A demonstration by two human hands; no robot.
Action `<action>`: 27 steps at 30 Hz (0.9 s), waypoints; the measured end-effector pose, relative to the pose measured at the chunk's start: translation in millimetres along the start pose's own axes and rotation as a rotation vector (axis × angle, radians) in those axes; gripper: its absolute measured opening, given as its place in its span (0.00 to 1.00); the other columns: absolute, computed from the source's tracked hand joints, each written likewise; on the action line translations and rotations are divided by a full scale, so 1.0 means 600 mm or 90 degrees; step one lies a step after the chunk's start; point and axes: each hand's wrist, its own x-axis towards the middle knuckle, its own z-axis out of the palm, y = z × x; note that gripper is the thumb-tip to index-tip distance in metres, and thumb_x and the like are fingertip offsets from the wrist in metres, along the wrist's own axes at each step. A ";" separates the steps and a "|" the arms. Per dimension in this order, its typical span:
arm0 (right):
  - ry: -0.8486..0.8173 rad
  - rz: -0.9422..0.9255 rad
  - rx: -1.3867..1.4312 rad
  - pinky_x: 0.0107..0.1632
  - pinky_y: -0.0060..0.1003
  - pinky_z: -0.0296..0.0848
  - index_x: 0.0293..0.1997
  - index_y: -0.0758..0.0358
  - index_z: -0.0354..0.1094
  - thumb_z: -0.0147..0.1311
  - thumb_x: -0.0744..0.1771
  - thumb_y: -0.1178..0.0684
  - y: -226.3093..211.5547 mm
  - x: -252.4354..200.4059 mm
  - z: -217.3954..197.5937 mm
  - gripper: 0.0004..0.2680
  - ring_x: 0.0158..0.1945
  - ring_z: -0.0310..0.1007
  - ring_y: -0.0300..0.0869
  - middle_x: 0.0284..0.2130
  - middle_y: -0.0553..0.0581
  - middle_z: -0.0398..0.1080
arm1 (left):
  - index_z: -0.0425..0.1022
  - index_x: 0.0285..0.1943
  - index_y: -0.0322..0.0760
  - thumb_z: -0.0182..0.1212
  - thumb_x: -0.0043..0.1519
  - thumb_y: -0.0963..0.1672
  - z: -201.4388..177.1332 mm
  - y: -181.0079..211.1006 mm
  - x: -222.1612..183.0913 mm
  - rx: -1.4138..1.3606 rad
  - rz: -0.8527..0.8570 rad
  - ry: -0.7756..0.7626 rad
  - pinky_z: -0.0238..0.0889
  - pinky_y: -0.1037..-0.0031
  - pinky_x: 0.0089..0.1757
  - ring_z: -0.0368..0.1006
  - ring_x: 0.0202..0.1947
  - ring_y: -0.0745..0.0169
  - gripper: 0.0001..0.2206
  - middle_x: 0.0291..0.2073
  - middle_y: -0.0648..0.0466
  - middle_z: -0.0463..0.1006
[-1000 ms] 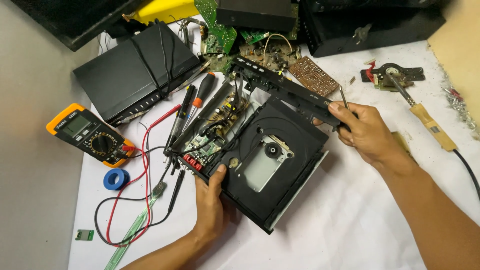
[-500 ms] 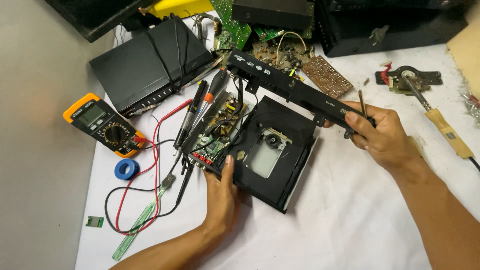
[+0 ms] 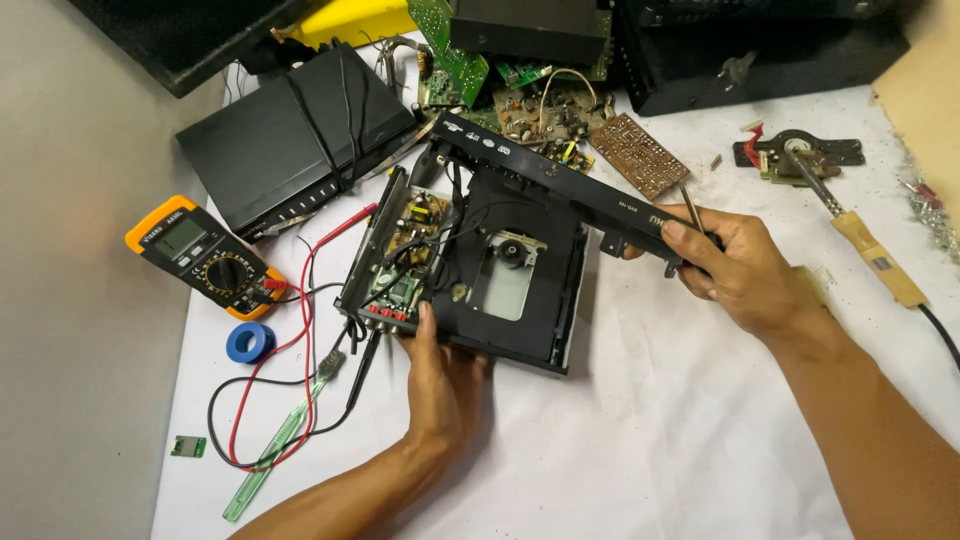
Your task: Disassembling an electronic device by removing screws and extracting internal components like the front panel and circuit boards.
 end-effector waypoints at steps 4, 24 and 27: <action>0.004 -0.014 0.000 0.21 0.25 0.41 0.63 0.70 0.68 0.44 0.70 0.50 0.003 0.000 -0.006 0.18 0.16 0.37 0.32 0.39 0.66 0.78 | 0.70 0.67 0.40 0.43 0.67 0.55 0.013 0.002 -0.028 0.061 -0.051 -0.126 0.66 0.65 0.50 0.72 0.57 0.56 0.26 0.56 0.50 0.78; -0.030 0.017 0.114 0.16 0.25 0.42 0.42 0.70 0.59 0.36 0.76 0.43 0.061 0.060 -0.024 0.16 0.11 0.41 0.30 0.26 0.68 0.71 | 0.57 0.49 0.33 0.44 0.76 0.49 -0.004 0.051 -0.070 0.544 -0.488 -0.570 0.72 0.64 0.27 0.78 0.29 0.39 0.13 0.39 0.33 0.80; -0.027 0.054 0.057 0.18 0.28 0.43 0.32 0.75 0.68 0.37 0.75 0.35 0.061 0.059 -0.021 0.27 0.11 0.40 0.34 0.07 0.54 0.51 | 0.76 0.39 0.44 0.57 0.68 0.46 0.018 0.106 -0.049 0.935 0.185 -0.639 0.60 0.77 0.24 0.67 0.17 0.74 0.07 0.21 0.58 0.80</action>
